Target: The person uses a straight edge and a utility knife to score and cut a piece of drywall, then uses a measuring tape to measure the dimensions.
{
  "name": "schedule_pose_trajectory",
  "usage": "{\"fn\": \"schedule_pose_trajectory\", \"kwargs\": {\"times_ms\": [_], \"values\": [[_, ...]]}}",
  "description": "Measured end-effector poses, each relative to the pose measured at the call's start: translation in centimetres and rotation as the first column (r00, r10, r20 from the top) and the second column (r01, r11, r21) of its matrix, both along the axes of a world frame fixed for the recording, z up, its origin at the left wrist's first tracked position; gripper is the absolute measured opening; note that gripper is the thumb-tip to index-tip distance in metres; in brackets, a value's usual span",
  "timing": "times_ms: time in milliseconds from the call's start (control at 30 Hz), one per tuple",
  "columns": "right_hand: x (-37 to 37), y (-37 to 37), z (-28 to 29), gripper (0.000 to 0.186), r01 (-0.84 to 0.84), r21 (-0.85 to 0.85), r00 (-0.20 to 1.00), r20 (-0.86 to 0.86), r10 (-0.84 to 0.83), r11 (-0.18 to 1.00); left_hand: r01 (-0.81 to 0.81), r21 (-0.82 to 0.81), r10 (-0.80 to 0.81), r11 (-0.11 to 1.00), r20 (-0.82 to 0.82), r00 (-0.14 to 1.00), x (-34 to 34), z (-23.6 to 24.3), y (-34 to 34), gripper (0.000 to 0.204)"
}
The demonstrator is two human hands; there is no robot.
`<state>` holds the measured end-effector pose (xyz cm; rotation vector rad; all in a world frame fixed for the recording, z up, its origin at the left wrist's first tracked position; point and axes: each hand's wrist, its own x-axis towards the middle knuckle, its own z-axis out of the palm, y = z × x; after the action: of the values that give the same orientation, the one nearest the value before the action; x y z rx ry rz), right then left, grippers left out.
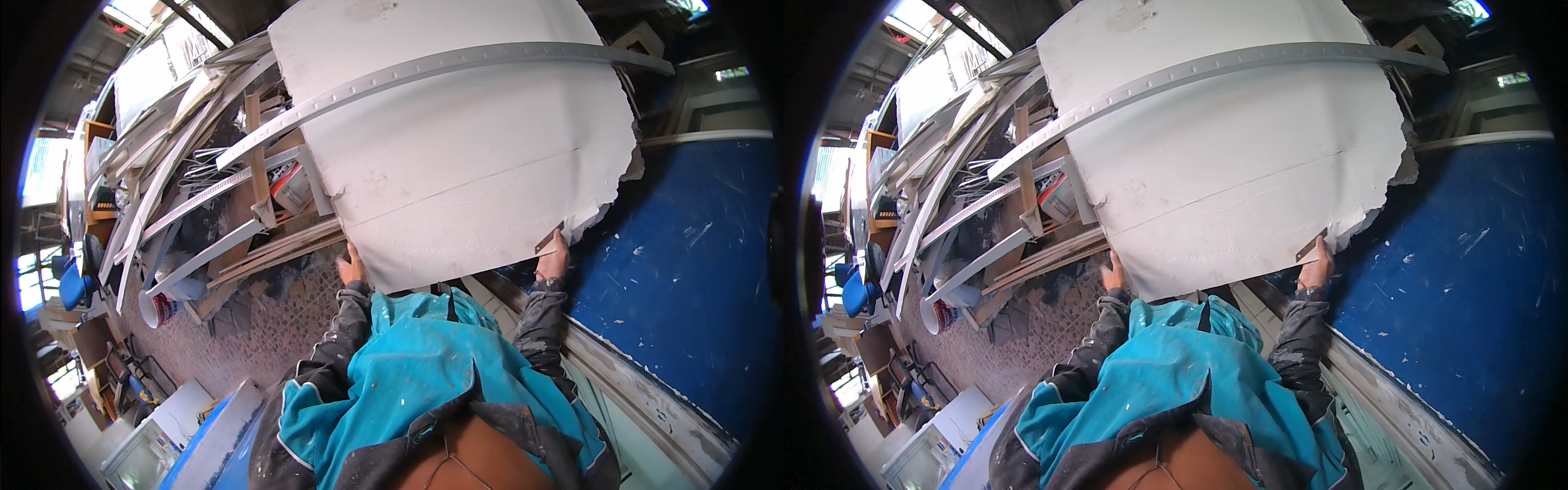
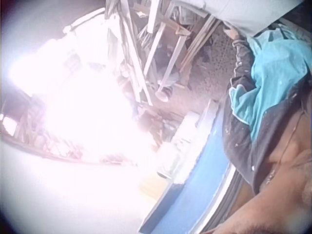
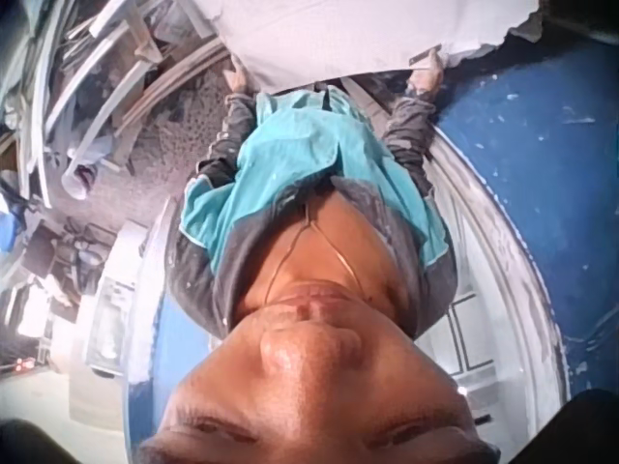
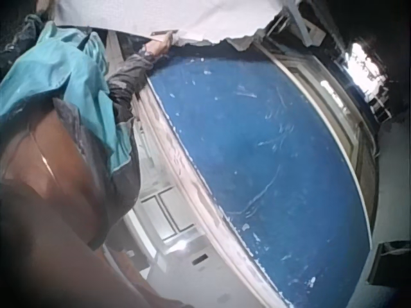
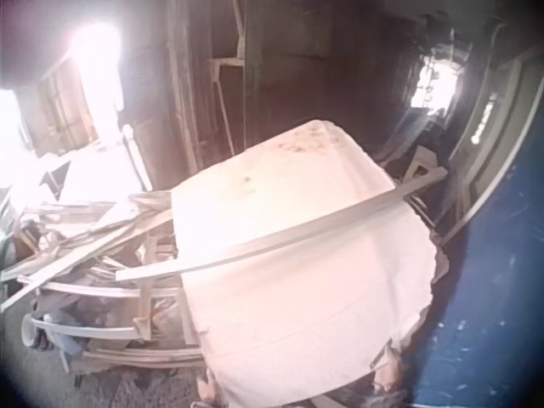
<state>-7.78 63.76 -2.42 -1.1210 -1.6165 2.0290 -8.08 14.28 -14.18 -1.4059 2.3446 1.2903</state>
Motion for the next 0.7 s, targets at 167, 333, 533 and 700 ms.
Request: {"fn": "schedule_pose_trajectory", "kwargs": {"times_ms": [167, 333, 533, 700], "values": [[-1.0, -3.4, 2.9, 0.04, 0.008, -0.275, 0.987, -0.15, -0.051, 0.961, -0.24, 0.289, 0.22, 0.927, 0.099, 0.97, 1.5, -0.7, -1.5, 0.106], [1.2, -5.3, 4.3, 0.045, 0.064, -0.236, 0.988, -0.123, -0.095, 0.97, -0.243, 0.235, 0.236, 0.941, 0.058, 0.97, 1.9, 5.7, -3.4, 0.106], [2.5, -6.4, 4.0, 0.049, -0.094, -0.419, 0.96, -0.28, -0.03, 0.903, -0.21, 0.047, 0.21, 0.977, 0.008, 0.978, 1.5, 10.0, -3.2, 0.1], [2.4, -6.2, 4.4, 0.049, -0.063, -0.418, 0.956, -0.285, -0.065, 0.906, -0.258, 0.125, 0.271, 0.958, -0.101, 0.957, 2.6, 8.4, -3.2, 0.091]]}}
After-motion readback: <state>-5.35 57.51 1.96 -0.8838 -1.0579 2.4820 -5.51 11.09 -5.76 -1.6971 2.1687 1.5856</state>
